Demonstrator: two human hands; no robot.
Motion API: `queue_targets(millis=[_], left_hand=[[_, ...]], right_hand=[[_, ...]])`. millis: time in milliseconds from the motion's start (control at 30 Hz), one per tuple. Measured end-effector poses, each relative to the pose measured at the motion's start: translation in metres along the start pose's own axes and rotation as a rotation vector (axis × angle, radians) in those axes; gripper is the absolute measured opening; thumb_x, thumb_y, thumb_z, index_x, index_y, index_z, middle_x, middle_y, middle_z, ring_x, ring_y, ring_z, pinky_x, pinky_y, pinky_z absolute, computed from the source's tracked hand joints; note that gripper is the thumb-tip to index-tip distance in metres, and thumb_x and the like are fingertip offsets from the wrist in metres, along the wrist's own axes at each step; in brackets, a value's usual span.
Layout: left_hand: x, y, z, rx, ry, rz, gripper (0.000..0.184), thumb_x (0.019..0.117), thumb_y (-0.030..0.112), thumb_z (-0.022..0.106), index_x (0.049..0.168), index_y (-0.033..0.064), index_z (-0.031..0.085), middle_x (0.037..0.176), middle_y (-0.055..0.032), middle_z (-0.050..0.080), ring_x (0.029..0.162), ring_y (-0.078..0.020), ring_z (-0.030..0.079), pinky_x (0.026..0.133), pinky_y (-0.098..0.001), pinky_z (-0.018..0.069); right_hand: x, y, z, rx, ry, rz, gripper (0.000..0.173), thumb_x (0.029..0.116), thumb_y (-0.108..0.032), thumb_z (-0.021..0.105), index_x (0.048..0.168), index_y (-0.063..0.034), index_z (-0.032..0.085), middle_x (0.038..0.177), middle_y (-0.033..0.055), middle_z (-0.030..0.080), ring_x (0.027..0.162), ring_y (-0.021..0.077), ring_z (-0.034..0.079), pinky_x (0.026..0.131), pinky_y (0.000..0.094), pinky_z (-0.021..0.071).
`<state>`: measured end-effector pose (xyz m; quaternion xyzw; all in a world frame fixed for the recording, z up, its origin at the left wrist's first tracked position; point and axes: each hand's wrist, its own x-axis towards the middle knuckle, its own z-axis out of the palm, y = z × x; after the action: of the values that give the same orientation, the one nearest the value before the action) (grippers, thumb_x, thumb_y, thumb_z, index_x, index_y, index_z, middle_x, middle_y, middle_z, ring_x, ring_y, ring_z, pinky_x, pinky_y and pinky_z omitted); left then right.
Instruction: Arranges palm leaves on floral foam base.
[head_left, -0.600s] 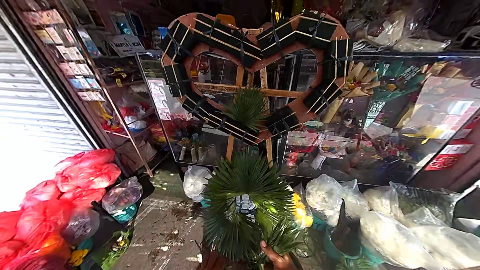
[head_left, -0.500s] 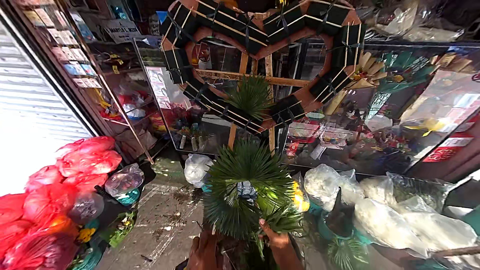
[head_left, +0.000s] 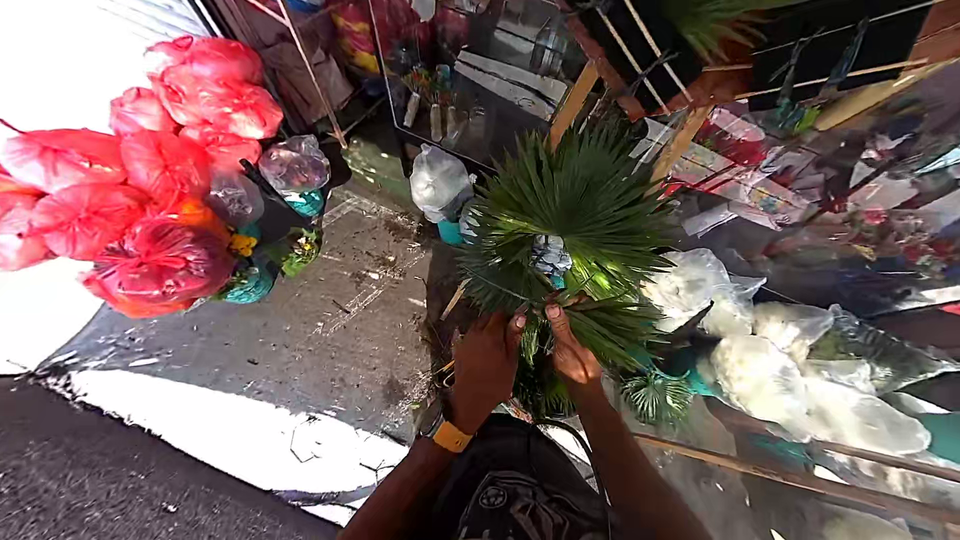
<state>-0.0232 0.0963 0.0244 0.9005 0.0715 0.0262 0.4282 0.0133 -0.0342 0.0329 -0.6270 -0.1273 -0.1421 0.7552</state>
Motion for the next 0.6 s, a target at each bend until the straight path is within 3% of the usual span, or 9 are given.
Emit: queue_targets(millis=[100, 167, 233, 333, 433, 500, 600], left_hand=[[0.015, -0.015, -0.003, 0.024, 0.017, -0.04, 0.056, 0.1091, 0.048, 0.034, 0.118, 0.0044, 0.069, 0.111, -0.0169, 0.069, 0.104, -0.0346, 0.068, 0.088, -0.0561, 0.0548], [0.032, -0.035, -0.008, 0.035, 0.083, -0.093, 0.057, 0.1096, 0.047, 0.033, 0.116, 0.0022, 0.068, 0.109, -0.0187, 0.068, 0.105, -0.0358, 0.067, 0.089, -0.0569, 0.0538], [0.047, -0.053, -0.015, 0.027, 0.204, -0.136, 0.056, 0.1103, 0.044, 0.033, 0.117, -0.0007, 0.067, 0.109, -0.0215, 0.067, 0.107, -0.0383, 0.066, 0.093, -0.0584, 0.0523], [0.044, -0.052, -0.001, 0.058, 0.306, 0.069, 0.055, 0.1085, 0.043, 0.036, 0.114, -0.0009, 0.068, 0.108, -0.0215, 0.065, 0.106, -0.0393, 0.064, 0.093, -0.0572, 0.0512], [0.038, -0.044, 0.025, 0.09, 0.276, 0.267, 0.047, 0.1065, 0.042, 0.043, 0.111, 0.003, 0.069, 0.107, -0.0201, 0.066, 0.104, -0.0392, 0.065, 0.09, -0.0564, 0.0527], [0.05, -0.048, 0.026, 0.07, 0.298, 0.233, 0.045, 0.1068, 0.039, 0.044, 0.112, 0.0022, 0.069, 0.105, -0.0201, 0.066, 0.104, -0.0388, 0.064, 0.091, -0.0554, 0.0528], [0.075, -0.066, -0.004, -0.049, 0.375, 0.032, 0.054, 0.1103, 0.038, 0.034, 0.116, -0.0058, 0.065, 0.11, -0.0249, 0.065, 0.109, -0.0401, 0.063, 0.1, -0.0561, 0.0491]], right_hand=[[-0.001, 0.002, 0.009, -0.014, 0.051, 0.027, 0.021, 0.0972, -0.014, 0.068, 0.112, -0.0018, 0.061, 0.104, 0.0001, 0.07, 0.104, 0.0083, 0.067, 0.098, 0.0311, 0.0569], [0.001, 0.01, 0.013, 0.051, 0.172, 0.064, 0.023, 0.0976, -0.014, 0.069, 0.114, 0.0003, 0.062, 0.103, 0.0051, 0.071, 0.1, 0.015, 0.07, 0.092, 0.0374, 0.0608], [0.008, 0.01, 0.02, 0.224, 0.343, 0.217, 0.022, 0.1012, -0.01, 0.062, 0.118, 0.0037, 0.06, 0.102, 0.0116, 0.069, 0.091, 0.0214, 0.071, 0.083, 0.042, 0.0635], [0.023, 0.002, 0.031, 0.455, 0.544, 0.558, 0.024, 0.1072, -0.019, 0.054, 0.122, -0.0006, 0.056, 0.099, 0.0111, 0.067, 0.077, 0.0186, 0.07, 0.074, 0.0347, 0.0631], [0.026, 0.005, 0.038, 0.526, 0.549, 0.747, 0.034, 0.1089, -0.029, 0.049, 0.128, -0.0015, 0.053, 0.096, 0.0125, 0.067, 0.076, 0.0186, 0.069, 0.073, 0.0323, 0.0611], [0.027, 0.004, 0.043, 0.553, 0.573, 0.78, 0.035, 0.1084, -0.029, 0.05, 0.13, -0.002, 0.053, 0.097, 0.0134, 0.068, 0.074, 0.0181, 0.069, 0.07, 0.0313, 0.0611], [0.032, 0.001, 0.041, 0.567, 0.663, 0.78, 0.03, 0.1076, -0.028, 0.052, 0.127, -0.0052, 0.053, 0.091, 0.0105, 0.065, 0.069, 0.0167, 0.066, 0.066, 0.03, 0.0597]])
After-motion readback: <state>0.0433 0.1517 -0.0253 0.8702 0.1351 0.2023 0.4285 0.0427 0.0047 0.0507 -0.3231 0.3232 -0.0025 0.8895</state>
